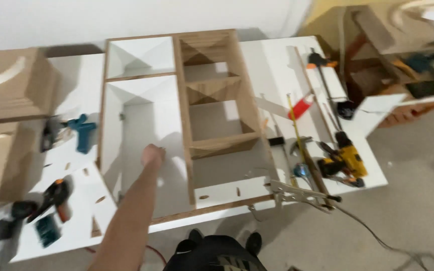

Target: Assembling a wooden cabinet by joining panels using pocket hole screws and a power drill.

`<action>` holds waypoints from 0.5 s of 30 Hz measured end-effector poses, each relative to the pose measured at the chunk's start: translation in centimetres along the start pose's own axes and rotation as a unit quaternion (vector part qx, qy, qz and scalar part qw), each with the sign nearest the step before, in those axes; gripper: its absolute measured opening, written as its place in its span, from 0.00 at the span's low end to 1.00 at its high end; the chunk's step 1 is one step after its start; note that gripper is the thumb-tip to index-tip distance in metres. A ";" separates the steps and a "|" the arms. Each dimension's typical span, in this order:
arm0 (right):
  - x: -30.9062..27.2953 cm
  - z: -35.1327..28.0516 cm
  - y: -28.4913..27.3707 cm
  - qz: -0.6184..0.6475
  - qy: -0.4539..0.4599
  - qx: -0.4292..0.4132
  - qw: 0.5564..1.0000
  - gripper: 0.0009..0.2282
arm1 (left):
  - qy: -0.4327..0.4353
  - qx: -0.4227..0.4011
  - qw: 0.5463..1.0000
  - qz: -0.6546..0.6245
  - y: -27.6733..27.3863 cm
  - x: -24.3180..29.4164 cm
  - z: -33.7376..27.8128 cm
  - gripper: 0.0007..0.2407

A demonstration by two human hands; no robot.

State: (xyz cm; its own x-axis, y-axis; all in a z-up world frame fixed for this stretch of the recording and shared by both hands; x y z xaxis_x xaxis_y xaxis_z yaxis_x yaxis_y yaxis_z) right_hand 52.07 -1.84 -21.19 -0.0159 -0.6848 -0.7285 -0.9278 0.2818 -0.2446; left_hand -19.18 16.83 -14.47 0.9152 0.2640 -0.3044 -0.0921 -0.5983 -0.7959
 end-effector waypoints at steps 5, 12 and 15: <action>-17.5 -3.7 -4.5 -0.054 -0.194 0.094 0.975 0.15 | -0.153 0.096 0.886 -0.427 -9.2 -1.7 -9.5 0.10; -27.9 10.2 -1.4 -0.007 -0.319 0.021 0.948 0.22 | -0.209 0.136 0.674 -0.696 -18.5 2.6 -30.3 0.07; -29.6 14.2 1.1 -0.034 -0.403 -0.041 0.913 0.22 | -0.201 0.204 0.508 -0.812 -11.8 4.8 -32.5 0.07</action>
State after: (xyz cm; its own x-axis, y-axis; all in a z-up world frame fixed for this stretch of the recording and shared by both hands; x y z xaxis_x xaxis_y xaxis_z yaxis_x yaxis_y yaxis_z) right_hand 56.79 28.34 -9.02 0.2915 0.0288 -0.9561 -0.9420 0.1827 -0.2816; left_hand -0.96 0.58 10.42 -0.2330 0.3408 0.9108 0.5080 0.8413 -0.1848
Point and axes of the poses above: each hand's wrist, its own z-axis towards the middle knuckle, its own y-axis out of the palm, x = y × z, the point moved 1 cm from there along z, towards the middle knuckle, and after that the axes turned 1 degree about z, right-handed, at the moved point
